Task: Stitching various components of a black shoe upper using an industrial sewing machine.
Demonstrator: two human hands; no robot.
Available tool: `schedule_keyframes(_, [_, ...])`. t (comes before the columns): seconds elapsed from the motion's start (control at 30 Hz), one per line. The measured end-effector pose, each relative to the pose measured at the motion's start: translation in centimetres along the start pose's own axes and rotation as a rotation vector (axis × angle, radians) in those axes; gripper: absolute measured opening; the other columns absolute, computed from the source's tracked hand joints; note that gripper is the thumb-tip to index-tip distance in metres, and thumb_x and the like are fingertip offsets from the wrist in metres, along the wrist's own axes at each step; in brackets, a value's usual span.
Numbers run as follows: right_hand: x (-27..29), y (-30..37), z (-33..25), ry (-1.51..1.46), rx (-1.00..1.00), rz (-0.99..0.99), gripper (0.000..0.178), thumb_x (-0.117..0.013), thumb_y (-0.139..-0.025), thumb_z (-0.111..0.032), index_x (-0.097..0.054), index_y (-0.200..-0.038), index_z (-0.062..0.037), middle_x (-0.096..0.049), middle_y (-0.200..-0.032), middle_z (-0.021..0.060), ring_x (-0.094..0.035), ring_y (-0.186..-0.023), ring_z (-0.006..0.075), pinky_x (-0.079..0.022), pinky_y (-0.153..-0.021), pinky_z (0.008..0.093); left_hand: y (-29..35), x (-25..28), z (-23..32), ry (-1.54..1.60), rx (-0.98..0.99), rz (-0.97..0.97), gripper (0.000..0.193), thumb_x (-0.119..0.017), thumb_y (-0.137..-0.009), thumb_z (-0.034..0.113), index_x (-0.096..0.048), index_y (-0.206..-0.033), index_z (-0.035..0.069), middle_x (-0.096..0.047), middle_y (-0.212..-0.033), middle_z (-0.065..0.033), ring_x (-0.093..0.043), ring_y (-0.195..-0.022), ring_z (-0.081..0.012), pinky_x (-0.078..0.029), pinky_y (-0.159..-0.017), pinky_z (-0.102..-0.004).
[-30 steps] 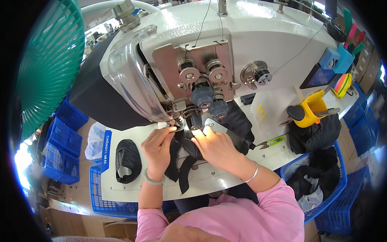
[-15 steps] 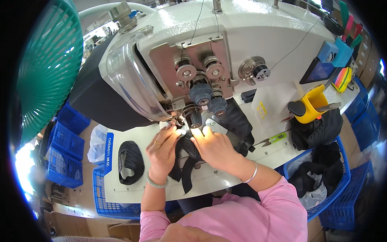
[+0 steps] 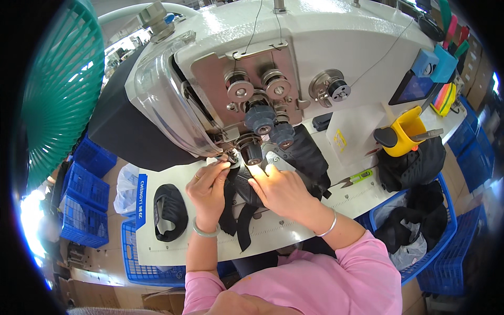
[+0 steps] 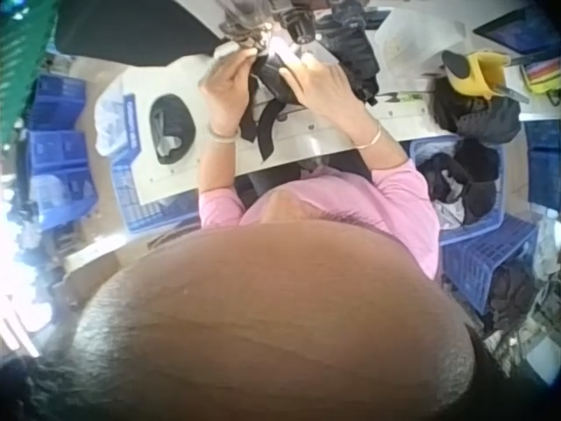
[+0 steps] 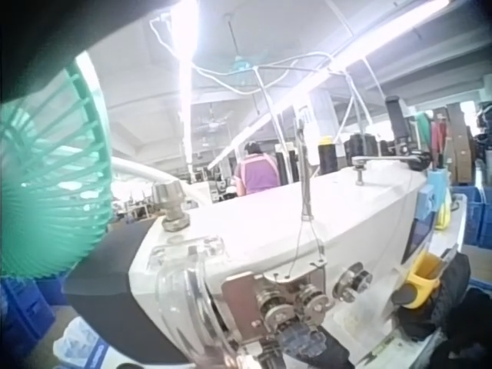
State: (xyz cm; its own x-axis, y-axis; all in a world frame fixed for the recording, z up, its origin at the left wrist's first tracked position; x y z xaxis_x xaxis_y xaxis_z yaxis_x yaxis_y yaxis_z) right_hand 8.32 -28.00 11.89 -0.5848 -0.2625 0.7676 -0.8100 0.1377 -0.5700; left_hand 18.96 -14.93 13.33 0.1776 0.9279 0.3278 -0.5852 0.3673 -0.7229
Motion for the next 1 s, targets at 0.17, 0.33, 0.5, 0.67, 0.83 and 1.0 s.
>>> schedule_keyframes(0.17, [0.1, -0.3, 0.1, -0.004, 0.034, -0.035, 0.026, -0.056, -0.091, -0.027, -0.059, -0.106, -0.0061, -0.053, -0.068, 0.0124, -0.058, -0.052, 0.0294, -0.048, -0.049, 0.0376, 0.5, -0.2, 0.9, -0.159, -0.346, -0.009, 0.019, -0.068, -0.069, -0.008, -0.07, -0.086, 0.0, -0.068, -0.089, -0.0097, -0.068, -0.088, -0.0293, -0.055, -0.081, -0.0347])
schedule_keyframes(0.33, [-0.2, -0.2, 0.2, -0.037, 0.039, -0.035, 0.025, -0.055, -0.091, -0.026, -0.058, -0.104, -0.005, -0.053, -0.069, 0.0135, -0.059, -0.052, 0.031, -0.048, -0.049, 0.0394, 0.4, -0.1, 1.1, -0.179, -0.383, -0.051, 0.022, -0.067, -0.066, -0.01, -0.07, -0.086, -0.001, -0.067, -0.093, -0.0101, -0.067, -0.092, -0.0303, -0.055, -0.083, -0.0359])
schedule_keyframes(0.5, [-0.8, -0.1, 0.1, -0.025, 0.033, -0.051, 0.05, -0.056, -0.09, -0.025, -0.047, -0.133, -0.0013, -0.052, -0.071, 0.0118, -0.055, -0.053, 0.0288, -0.045, -0.047, 0.0384, 0.1, 0.3, 1.2, -0.186, -0.393, -0.063, 0.022, -0.066, -0.067, -0.01, -0.07, -0.086, 0.0, -0.067, -0.094, -0.0093, -0.067, -0.091, -0.0295, -0.056, -0.082, -0.0343])
schedule_keyframes(0.67, [-1.0, -0.3, -0.1, -0.019, 0.015, -0.057, 0.047, -0.055, -0.091, -0.025, -0.049, -0.13, 0.0, -0.053, -0.072, 0.0126, -0.056, -0.055, 0.0303, -0.046, -0.049, 0.0396, -0.5, 0.4, 1.4, -0.209, -0.386, -0.134, 0.024, -0.065, -0.066, -0.009, -0.069, -0.087, 0.001, -0.067, -0.092, -0.0077, -0.065, -0.089, -0.0269, -0.055, -0.077, -0.0327])
schedule_keyframes(0.83, [-0.4, -1.1, 0.3, 0.0, 0.054, 0.003, 0.024, -0.057, -0.09, -0.028, -0.058, -0.094, -0.0044, -0.056, -0.069, 0.0117, -0.06, -0.055, 0.0299, -0.049, -0.05, 0.0385, -1.2, 0.4, 1.6, -0.238, -0.408, -0.156, 0.024, -0.066, -0.065, -0.008, -0.069, -0.087, 0.002, -0.067, -0.091, -0.0073, -0.064, -0.089, -0.026, -0.053, -0.076, -0.0328])
schedule_keyframes(1.0, [0.0, -1.3, 0.7, 0.006, 0.046, -0.001, 0.025, -0.059, -0.088, -0.031, -0.059, -0.088, -0.0061, -0.057, -0.068, 0.011, -0.061, -0.057, 0.0293, -0.049, -0.052, 0.0373, -1.3, 0.5, 1.4, -0.269, -0.441, -0.152, 0.023, -0.069, -0.066, -0.007, -0.07, -0.087, 0.002, -0.068, -0.089, -0.0073, -0.065, -0.083, -0.0258, -0.053, -0.073, -0.0325])
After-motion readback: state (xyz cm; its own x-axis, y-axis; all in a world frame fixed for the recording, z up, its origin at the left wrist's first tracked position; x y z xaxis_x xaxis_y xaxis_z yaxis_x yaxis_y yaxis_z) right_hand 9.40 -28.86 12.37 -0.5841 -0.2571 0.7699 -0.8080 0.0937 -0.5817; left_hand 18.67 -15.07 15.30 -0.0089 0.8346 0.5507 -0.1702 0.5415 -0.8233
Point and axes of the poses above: each hand's wrist, its own y-axis away from the middle knuckle, its own x-axis out of the back of the hand, z = x × y, the point moved 4 cm from there along -y, towards the middle knuckle
